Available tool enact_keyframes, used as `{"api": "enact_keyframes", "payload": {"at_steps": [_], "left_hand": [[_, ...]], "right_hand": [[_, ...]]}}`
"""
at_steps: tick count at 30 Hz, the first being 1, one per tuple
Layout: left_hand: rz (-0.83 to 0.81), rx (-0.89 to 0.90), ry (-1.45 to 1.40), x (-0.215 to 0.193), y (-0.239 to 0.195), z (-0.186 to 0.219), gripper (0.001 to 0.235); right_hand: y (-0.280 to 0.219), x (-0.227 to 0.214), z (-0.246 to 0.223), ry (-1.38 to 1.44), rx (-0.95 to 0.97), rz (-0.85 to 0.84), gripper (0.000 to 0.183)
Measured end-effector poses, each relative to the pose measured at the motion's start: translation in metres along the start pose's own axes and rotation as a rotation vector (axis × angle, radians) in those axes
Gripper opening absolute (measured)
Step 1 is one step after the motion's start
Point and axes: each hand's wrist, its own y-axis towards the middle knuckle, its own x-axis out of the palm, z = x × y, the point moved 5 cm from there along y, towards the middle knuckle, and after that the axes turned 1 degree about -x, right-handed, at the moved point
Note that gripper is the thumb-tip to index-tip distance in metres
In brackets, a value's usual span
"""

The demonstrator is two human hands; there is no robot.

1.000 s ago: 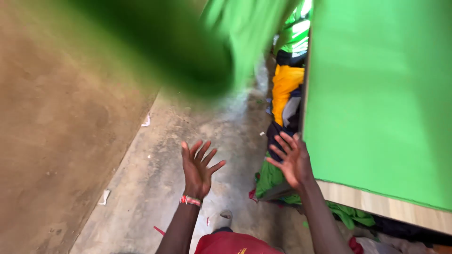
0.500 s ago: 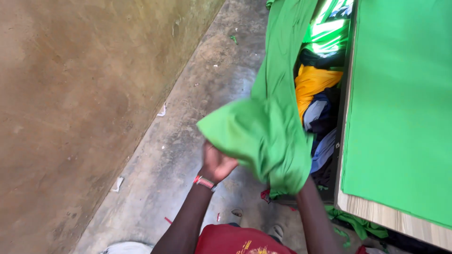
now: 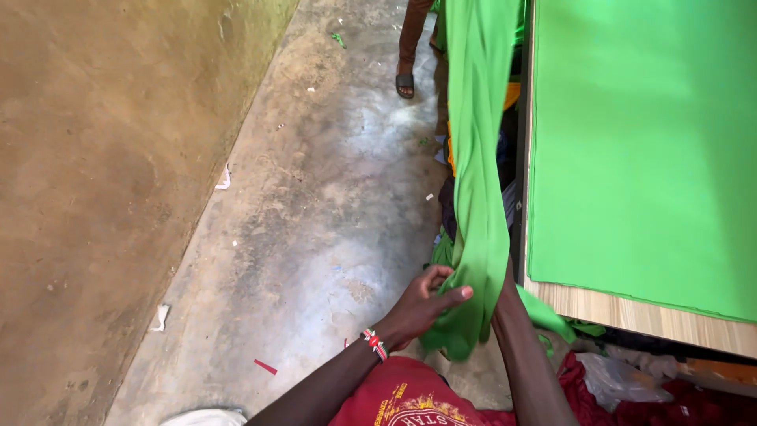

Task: Laying out and smoothing a large piece of green fabric on a cutting table to prepare it for cutting.

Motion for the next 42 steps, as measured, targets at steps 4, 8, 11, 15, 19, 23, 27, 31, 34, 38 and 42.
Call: {"api": "enact_keyframes", "payload": {"at_steps": [4, 8, 11, 15, 19, 23, 27, 31, 34, 38, 42], "left_hand": [[0.009, 0.049, 0.009, 0.001, 0.026, -0.020, 0.023], [0.170, 0.275, 0.124, 0.034, -0.018, 0.077, 0.005], [0.234, 0.362, 0.357, 0.018, -0.009, 0.047, 0.010], [0.286, 0.404, 0.446, -0.001, -0.005, 0.046, 0.011], [0.394, 0.391, 0.308, -0.023, -0.008, 0.064, 0.012], [0.380, 0.396, 0.308, -0.012, -0.014, 0.069, 0.014], [0.299, 0.657, 0.510, 0.008, -0.006, 0.101, 0.012], [0.204, 0.724, 0.775, 0.018, -0.004, 0.104, 0.010], [0.203, 0.667, 0.785, 0.013, -0.001, 0.097, 0.013], [0.358, 0.163, -0.099, -0.012, 0.001, 0.063, 0.018], [0.563, -0.023, -0.359, -0.057, 0.032, -0.003, 0.028]], "right_hand": [[-0.005, -0.008, -0.005, 0.010, 0.002, 0.013, 0.067], [-0.009, -0.016, -0.008, 0.025, 0.002, 0.026, 0.061], [-0.013, -0.022, -0.015, 0.027, -0.006, 0.033, 0.057], [0.040, -0.101, 0.016, -0.347, 0.024, 0.060, 0.023], [0.073, -0.138, 0.044, -0.306, 0.005, 0.099, 0.035], [0.101, -0.155, 0.075, -0.294, 0.000, 0.106, 0.053], [0.073, -0.103, 0.039, -0.392, -0.185, 0.189, 0.063], [0.056, -0.047, 0.001, -0.110, -0.121, -0.074, 0.046], [0.043, -0.023, -0.009, -0.331, -0.135, -0.089, 0.049], [0.089, -0.099, 0.022, -0.854, -0.309, 0.099, 0.012], [0.076, -0.137, 0.047, -1.139, -0.251, 0.219, 0.023]]}}
